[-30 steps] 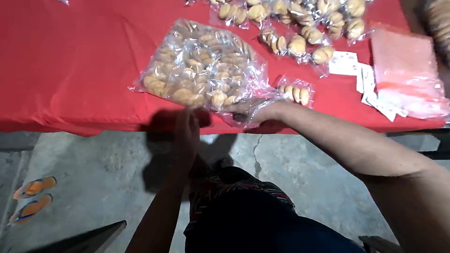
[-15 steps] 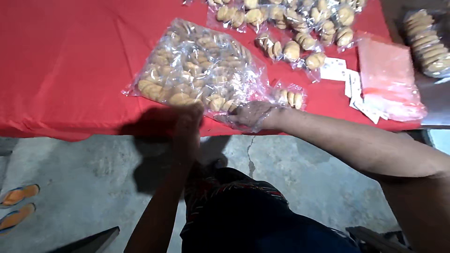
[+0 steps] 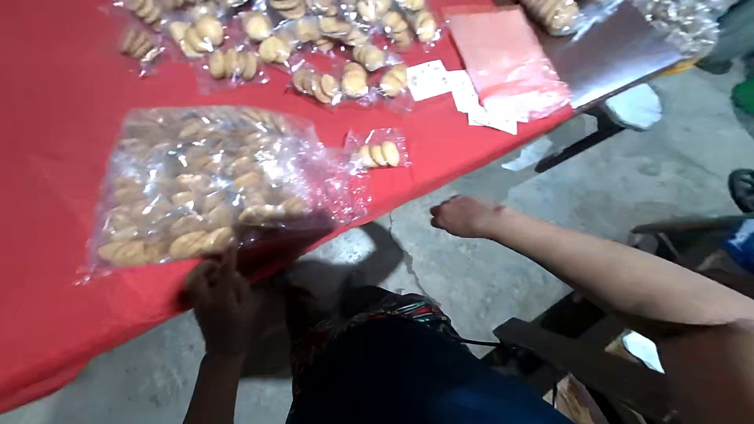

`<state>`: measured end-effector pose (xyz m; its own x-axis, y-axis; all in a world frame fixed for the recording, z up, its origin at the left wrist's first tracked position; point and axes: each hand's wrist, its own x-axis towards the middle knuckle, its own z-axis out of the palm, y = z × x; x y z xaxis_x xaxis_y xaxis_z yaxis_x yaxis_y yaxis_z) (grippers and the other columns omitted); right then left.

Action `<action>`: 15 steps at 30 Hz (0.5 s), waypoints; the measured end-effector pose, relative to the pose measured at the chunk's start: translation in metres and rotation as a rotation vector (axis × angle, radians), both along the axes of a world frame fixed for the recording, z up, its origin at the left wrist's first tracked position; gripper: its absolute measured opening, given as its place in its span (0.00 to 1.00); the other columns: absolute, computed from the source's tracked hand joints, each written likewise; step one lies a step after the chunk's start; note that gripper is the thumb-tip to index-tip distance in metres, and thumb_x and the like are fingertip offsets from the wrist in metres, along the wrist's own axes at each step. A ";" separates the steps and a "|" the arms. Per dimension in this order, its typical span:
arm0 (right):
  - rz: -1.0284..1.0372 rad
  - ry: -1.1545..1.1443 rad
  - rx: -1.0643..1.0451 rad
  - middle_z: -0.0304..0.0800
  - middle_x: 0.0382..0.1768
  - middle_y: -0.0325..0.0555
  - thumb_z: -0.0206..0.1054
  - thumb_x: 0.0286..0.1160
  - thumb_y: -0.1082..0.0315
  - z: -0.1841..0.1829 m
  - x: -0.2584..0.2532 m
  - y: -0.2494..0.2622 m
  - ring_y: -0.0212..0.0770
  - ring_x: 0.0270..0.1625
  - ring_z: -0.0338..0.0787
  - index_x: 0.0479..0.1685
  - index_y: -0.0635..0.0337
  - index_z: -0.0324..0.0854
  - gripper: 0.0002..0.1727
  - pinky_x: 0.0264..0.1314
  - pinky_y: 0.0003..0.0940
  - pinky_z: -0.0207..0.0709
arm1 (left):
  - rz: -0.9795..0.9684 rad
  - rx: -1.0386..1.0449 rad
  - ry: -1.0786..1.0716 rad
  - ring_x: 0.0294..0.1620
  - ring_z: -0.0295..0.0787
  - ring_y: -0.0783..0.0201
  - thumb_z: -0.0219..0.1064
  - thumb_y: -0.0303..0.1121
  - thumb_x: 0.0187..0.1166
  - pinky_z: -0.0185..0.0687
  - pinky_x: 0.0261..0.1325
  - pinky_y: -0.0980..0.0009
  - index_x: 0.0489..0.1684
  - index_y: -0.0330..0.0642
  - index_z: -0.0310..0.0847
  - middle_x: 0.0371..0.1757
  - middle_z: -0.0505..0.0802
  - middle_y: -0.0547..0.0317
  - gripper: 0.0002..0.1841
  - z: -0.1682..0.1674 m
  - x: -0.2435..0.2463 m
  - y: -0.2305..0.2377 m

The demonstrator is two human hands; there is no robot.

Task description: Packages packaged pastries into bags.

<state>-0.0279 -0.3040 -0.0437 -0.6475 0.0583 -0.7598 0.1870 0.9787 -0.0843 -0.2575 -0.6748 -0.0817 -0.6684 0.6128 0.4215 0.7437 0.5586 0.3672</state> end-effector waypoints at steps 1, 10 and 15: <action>-0.113 -0.128 0.032 0.85 0.62 0.66 0.52 0.88 0.75 -0.004 0.018 0.007 0.68 0.64 0.85 0.61 0.70 0.83 0.16 0.67 0.65 0.74 | -0.004 -0.006 -0.009 0.55 0.81 0.29 0.52 0.25 0.80 0.76 0.62 0.47 0.72 0.27 0.78 0.58 0.81 0.19 0.23 0.004 0.003 -0.003; -0.612 -0.069 0.205 0.81 0.69 0.71 0.69 0.80 0.63 -0.018 0.093 0.041 0.72 0.75 0.76 0.60 0.71 0.86 0.20 0.76 0.75 0.59 | -0.364 -0.011 -0.051 0.42 0.90 0.40 0.54 0.29 0.81 0.84 0.50 0.52 0.56 0.32 0.89 0.39 0.92 0.38 0.18 0.016 0.043 0.032; -0.728 0.714 0.146 0.91 0.44 0.68 0.63 0.86 0.56 0.002 0.019 0.046 0.70 0.52 0.91 0.47 0.70 0.86 0.21 0.54 0.72 0.79 | -0.507 -0.298 -0.101 0.29 0.92 0.36 0.58 0.26 0.82 0.86 0.33 0.45 0.79 0.42 0.78 0.30 0.92 0.37 0.24 0.044 0.063 0.101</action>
